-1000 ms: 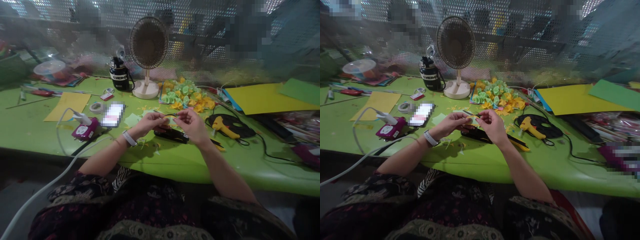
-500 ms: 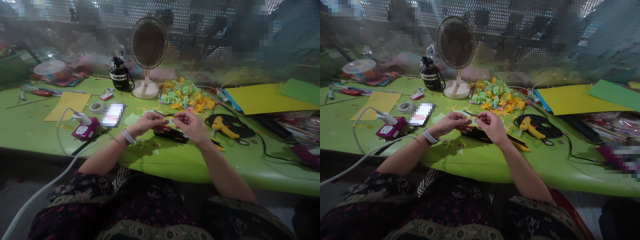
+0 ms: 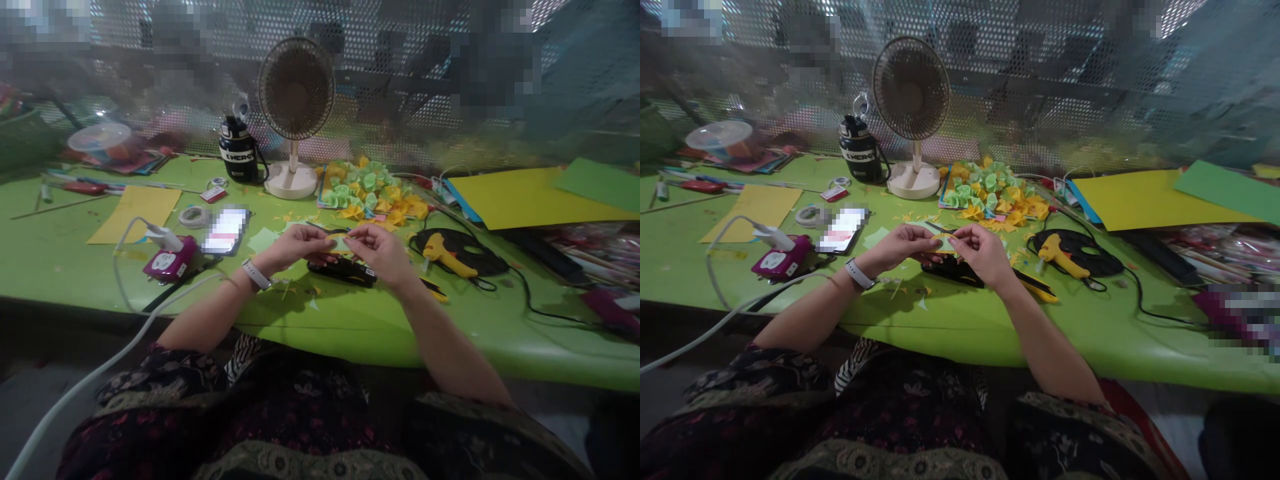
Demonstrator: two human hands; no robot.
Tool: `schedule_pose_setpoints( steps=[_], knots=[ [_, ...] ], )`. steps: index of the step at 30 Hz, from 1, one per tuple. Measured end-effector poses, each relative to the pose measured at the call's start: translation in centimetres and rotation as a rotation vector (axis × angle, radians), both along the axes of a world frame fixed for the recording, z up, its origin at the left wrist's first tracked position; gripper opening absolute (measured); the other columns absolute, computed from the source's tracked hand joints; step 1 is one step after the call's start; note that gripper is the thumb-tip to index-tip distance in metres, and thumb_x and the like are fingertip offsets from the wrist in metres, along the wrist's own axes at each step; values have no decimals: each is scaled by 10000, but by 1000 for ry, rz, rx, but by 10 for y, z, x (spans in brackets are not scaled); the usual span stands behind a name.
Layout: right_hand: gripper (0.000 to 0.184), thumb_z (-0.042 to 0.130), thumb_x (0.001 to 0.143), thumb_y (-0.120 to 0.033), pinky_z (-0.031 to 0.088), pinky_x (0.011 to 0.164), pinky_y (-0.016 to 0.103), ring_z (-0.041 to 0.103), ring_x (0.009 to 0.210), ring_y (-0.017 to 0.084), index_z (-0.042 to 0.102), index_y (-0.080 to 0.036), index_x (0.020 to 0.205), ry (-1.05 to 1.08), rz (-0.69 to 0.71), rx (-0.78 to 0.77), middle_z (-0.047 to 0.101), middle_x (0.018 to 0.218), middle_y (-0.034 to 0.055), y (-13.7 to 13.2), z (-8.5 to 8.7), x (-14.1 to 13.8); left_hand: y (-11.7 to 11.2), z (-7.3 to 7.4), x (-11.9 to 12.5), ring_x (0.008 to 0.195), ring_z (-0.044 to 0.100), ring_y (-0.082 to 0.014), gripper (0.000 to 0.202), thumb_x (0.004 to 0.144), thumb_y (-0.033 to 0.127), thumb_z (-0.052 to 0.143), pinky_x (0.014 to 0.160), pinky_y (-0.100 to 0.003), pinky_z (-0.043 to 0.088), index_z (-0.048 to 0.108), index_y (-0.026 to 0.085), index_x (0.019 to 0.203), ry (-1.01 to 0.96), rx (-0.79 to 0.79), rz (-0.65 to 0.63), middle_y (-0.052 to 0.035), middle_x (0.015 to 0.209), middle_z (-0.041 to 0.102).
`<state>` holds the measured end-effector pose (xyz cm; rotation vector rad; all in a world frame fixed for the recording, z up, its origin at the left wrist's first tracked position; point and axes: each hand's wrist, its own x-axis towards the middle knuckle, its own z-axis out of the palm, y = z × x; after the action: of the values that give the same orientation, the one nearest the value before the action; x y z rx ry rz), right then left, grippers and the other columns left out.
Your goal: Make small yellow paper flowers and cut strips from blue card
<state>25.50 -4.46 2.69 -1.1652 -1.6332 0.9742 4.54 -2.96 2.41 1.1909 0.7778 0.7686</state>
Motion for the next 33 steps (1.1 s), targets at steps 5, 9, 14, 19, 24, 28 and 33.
schedule_pose_setpoints(
  steps=[5, 9, 14, 19, 24, 28, 33],
  knots=[
    [453, 803, 689, -610, 490, 462, 257, 533, 470, 99, 629, -200, 773, 8, 69, -126, 641, 637, -8, -4, 9, -2, 1, -2, -1, 740, 747, -137, 201, 815, 261, 804, 677, -226, 600, 704, 101, 884, 18, 19, 12, -67, 773, 757],
    [493, 830, 645, -627, 490, 459, 242, 539, 460, 91, 623, -196, 762, 37, 65, -146, 652, 622, -11, -3, 9, -3, 3, -5, -2, 706, 737, -136, 206, 802, 264, 814, 662, -241, 607, 699, 103, 858, 31, 43, 26, -61, 771, 753],
    [499, 827, 654, -634, 513, 475, 254, 557, 463, 99, 634, -194, 786, 35, 50, -133, 665, 630, -2, 1, 4, -2, 7, -2, -6, 673, 725, -128, 170, 805, 237, 801, 669, -247, 607, 711, 106, 865, 79, 47, 37, -60, 761, 752],
    [483, 810, 675, -647, 511, 461, 266, 558, 455, 108, 625, -213, 778, 33, 39, -92, 672, 636, 1, 1, 1, -6, 10, 0, -10, 669, 722, -120, 169, 790, 234, 811, 709, -241, 608, 713, 108, 847, 96, 48, 46, -53, 733, 746],
    [498, 802, 674, -664, 479, 433, 252, 536, 433, 100, 615, -214, 777, 51, 65, -80, 663, 615, -7, 2, -3, -11, 10, 3, -14, 661, 726, -119, 165, 791, 232, 812, 744, -253, 614, 717, 106, 838, 114, 46, 37, -52, 716, 744],
    [493, 804, 677, -649, 497, 463, 264, 541, 448, 102, 622, -207, 799, 67, 87, -87, 667, 628, -2, 3, -5, -11, 11, 9, -19, 684, 741, -140, 183, 770, 228, 832, 783, -283, 621, 715, 101, 831, 130, 30, 48, -62, 721, 750],
    [416, 776, 737, -579, 551, 564, 300, 616, 580, 140, 645, -201, 851, 52, 55, -4, 682, 707, 21, 7, -8, -7, 23, 13, -39, 690, 747, -151, 191, 750, 202, 847, 767, -279, 626, 702, 93, 811, 173, 43, 179, -79, 724, 759]
  ],
)
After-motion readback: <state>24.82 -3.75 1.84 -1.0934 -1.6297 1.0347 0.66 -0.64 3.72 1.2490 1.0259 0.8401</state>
